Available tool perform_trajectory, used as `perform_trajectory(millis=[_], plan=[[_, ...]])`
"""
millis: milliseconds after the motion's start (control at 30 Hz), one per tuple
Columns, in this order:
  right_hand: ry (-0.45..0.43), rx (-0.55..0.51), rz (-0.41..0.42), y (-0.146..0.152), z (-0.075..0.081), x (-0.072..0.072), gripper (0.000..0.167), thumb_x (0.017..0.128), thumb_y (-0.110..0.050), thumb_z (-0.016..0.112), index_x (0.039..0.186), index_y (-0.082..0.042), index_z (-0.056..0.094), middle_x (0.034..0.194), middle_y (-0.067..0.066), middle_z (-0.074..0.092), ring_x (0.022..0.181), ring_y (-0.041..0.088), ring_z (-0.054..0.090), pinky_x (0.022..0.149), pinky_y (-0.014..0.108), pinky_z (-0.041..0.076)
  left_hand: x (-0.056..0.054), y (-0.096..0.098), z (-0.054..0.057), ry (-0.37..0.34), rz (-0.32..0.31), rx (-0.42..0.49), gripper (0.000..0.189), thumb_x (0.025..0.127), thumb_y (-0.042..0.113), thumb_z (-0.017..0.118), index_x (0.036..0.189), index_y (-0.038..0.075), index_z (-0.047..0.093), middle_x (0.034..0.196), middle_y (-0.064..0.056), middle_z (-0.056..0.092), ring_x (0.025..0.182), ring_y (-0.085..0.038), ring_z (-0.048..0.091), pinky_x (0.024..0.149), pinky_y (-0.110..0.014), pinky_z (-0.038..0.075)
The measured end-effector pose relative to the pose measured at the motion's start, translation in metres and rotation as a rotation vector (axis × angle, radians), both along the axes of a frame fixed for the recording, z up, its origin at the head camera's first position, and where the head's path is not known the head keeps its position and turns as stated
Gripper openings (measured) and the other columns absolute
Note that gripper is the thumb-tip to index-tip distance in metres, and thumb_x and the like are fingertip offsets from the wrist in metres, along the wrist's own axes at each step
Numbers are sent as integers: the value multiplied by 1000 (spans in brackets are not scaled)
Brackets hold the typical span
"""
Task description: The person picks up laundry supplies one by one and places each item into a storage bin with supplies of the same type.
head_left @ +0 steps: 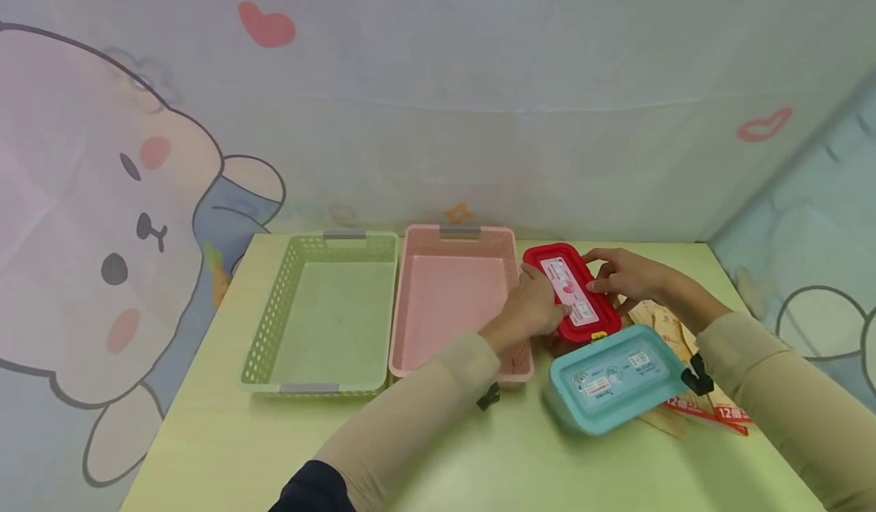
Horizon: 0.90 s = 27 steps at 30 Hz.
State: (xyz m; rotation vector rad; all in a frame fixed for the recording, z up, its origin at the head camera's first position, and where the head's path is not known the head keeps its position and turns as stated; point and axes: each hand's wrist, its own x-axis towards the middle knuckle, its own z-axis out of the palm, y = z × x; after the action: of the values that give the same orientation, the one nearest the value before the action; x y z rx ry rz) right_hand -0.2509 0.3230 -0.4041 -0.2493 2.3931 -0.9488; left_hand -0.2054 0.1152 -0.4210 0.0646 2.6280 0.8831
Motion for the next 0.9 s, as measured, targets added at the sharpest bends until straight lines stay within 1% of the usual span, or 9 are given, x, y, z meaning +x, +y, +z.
perform_trajectory(millis=[100, 200, 333, 500, 567, 633, 733, 800, 900], plan=[[8, 2, 3, -1, 0, 0, 81, 96, -16, 77, 159, 4, 30, 123, 25, 63, 93, 31, 72, 70, 50, 65, 0, -1, 0, -2, 1, 4, 116, 89, 32, 87, 171, 10, 8, 147, -10, 51, 73, -16, 62, 53, -21, 53], [11, 3, 3, -2, -1, 0, 80, 96, -15, 77, 159, 4, 31, 121, 25, 64, 91, 31, 73, 70, 49, 65, 1, -1, 1, -12, 8, 20, 116, 89, 31, 87, 171, 12, 8, 144, -11, 52, 69, -16, 66, 56, -22, 56], [8, -1, -1, -1, -1, 0, 80, 97, -16, 76, 160, 3, 30, 122, 25, 64, 92, 31, 72, 70, 50, 65, 1, 0, 2, -24, 19, 30, 116, 89, 30, 87, 171, 13, 8, 137, -11, 54, 70, -21, 73, 58, -25, 58], [-1, -1, -6, 0, 1, 2, 81, 97, -16, 76, 160, 4, 29, 122, 25, 63, 92, 31, 72, 70, 50, 65, 0, 3, 3, -38, 9, 14, 113, 91, 32, 85, 171, 10, 8, 130, -12, 56, 72, -22, 75, 55, -24, 57], [-3, -4, -4, -1, 2, 3, 81, 97, -16, 76, 160, 4, 29, 121, 25, 64, 91, 31, 73, 70, 50, 65, 0, 3, 4, -45, 13, 5, 111, 93, 33, 83, 171, 8, 8, 132, -13, 56, 70, -21, 73, 55, -24, 57], [-5, -7, -3, -2, 3, 3, 81, 96, -16, 77, 160, 4, 29, 121, 25, 64, 90, 31, 73, 70, 50, 65, 0, 3, 5, -55, 24, 6, 109, 94, 33, 82, 171, 8, 9, 131, -14, 55, 71, -22, 73, 58, -26, 59], [1, -6, -5, -3, 3, 4, 82, 96, -15, 77, 160, 4, 29, 122, 26, 63, 91, 31, 73, 70, 50, 65, 1, 2, 5, -61, 32, 16, 110, 93, 31, 83, 171, 9, 8, 130, -14, 55, 72, -23, 74, 63, -29, 61], [11, 0, -8, -4, 3, 5, 82, 96, -15, 77, 160, 4, 29, 122, 27, 62, 91, 31, 72, 70, 49, 65, 1, 3, 5, -65, 34, 26, 110, 93, 31, 83, 171, 10, 8, 124, -14, 55, 74, -25, 77, 66, -31, 63], [21, 16, -17, -6, 2, 6, 80, 97, -15, 76, 160, 4, 30, 122, 28, 62, 90, 31, 72, 70, 48, 65, 1, 3, 5, -67, 30, 14, 110, 94, 31, 83, 171, 10, 7, 117, -14, 56, 74, -25, 76, 67, -31, 63]])
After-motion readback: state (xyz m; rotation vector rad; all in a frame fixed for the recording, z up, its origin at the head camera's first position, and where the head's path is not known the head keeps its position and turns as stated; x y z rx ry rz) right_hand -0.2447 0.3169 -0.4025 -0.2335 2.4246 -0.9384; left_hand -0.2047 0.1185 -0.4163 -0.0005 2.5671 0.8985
